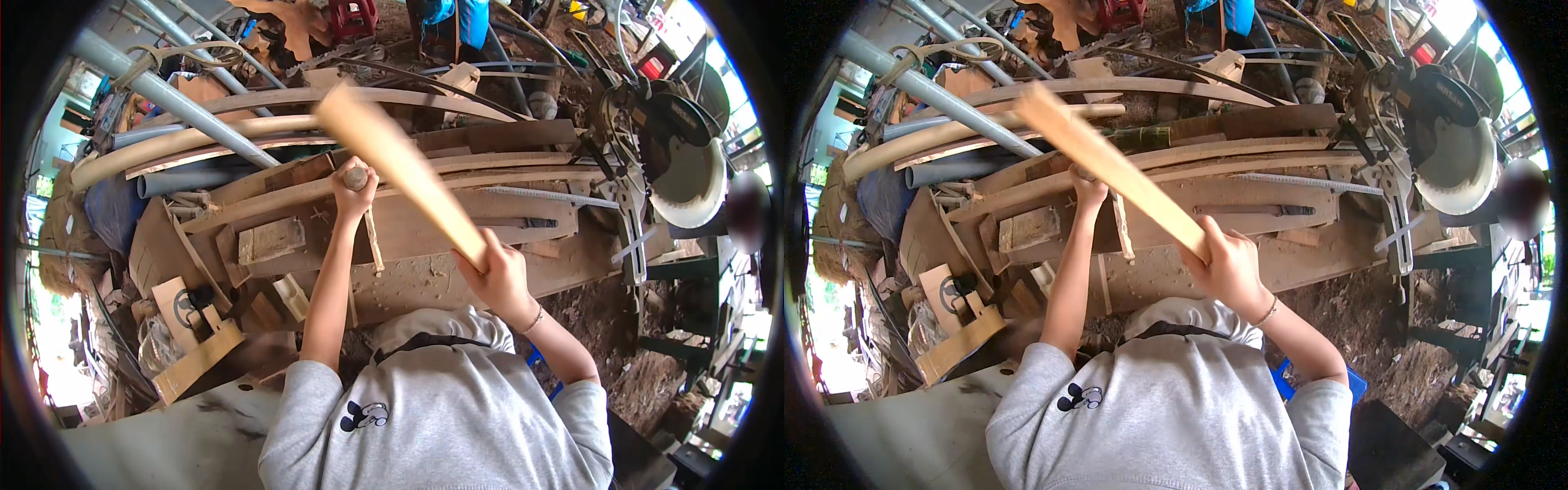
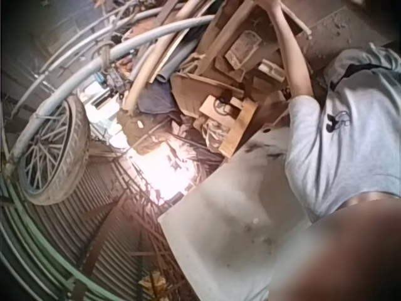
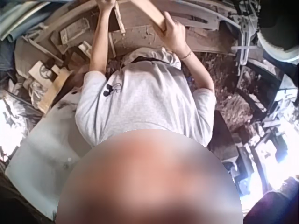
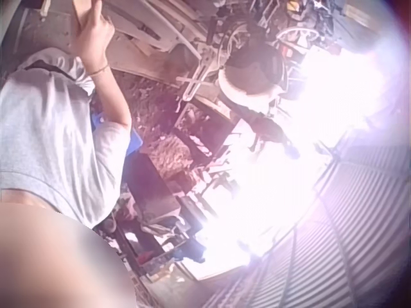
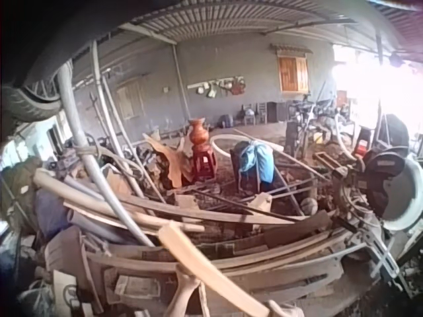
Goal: Carving a piece of wood using a chisel and a wooden mallet.
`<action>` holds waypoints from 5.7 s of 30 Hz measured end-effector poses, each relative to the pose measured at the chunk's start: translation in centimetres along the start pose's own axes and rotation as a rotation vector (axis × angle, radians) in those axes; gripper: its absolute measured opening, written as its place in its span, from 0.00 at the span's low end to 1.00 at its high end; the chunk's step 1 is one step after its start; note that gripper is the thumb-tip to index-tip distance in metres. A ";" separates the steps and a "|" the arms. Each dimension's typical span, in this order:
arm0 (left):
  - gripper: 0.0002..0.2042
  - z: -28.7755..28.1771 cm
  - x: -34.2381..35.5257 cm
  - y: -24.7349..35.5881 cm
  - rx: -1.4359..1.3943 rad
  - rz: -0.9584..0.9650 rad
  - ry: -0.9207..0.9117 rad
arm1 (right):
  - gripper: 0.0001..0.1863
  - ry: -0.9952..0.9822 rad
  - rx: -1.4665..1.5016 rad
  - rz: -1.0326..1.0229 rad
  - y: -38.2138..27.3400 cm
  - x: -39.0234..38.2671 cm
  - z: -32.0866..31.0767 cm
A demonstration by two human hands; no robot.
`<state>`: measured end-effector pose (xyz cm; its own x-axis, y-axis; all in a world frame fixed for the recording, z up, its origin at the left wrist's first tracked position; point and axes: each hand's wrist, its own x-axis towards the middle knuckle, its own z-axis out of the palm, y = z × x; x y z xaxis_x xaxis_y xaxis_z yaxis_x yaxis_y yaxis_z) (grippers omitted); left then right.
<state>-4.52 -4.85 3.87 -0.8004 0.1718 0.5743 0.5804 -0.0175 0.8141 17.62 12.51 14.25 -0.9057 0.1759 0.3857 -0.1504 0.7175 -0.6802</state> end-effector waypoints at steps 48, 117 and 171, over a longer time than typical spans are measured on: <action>0.07 0.2 0.7 0.0 -0.170 -0.250 -0.045 | 0.13 0.168 0.416 0.175 -0.9 0.2 1.3; 0.34 -12.8 -10.1 -5.8 1.025 -0.780 0.173 | 0.14 -0.021 -0.189 0.518 3.4 -11.0 1.0; 0.16 -7.1 -10.3 -1.7 0.783 -0.216 -0.707 | 0.14 -0.276 -0.316 0.580 4.0 -8.3 3.6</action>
<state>1.64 -13.56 -2.84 -0.7749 0.6307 0.0410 0.5729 0.6735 0.4672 23.09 11.54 6.08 -0.8786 0.4407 -0.1838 0.4697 0.7284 -0.4988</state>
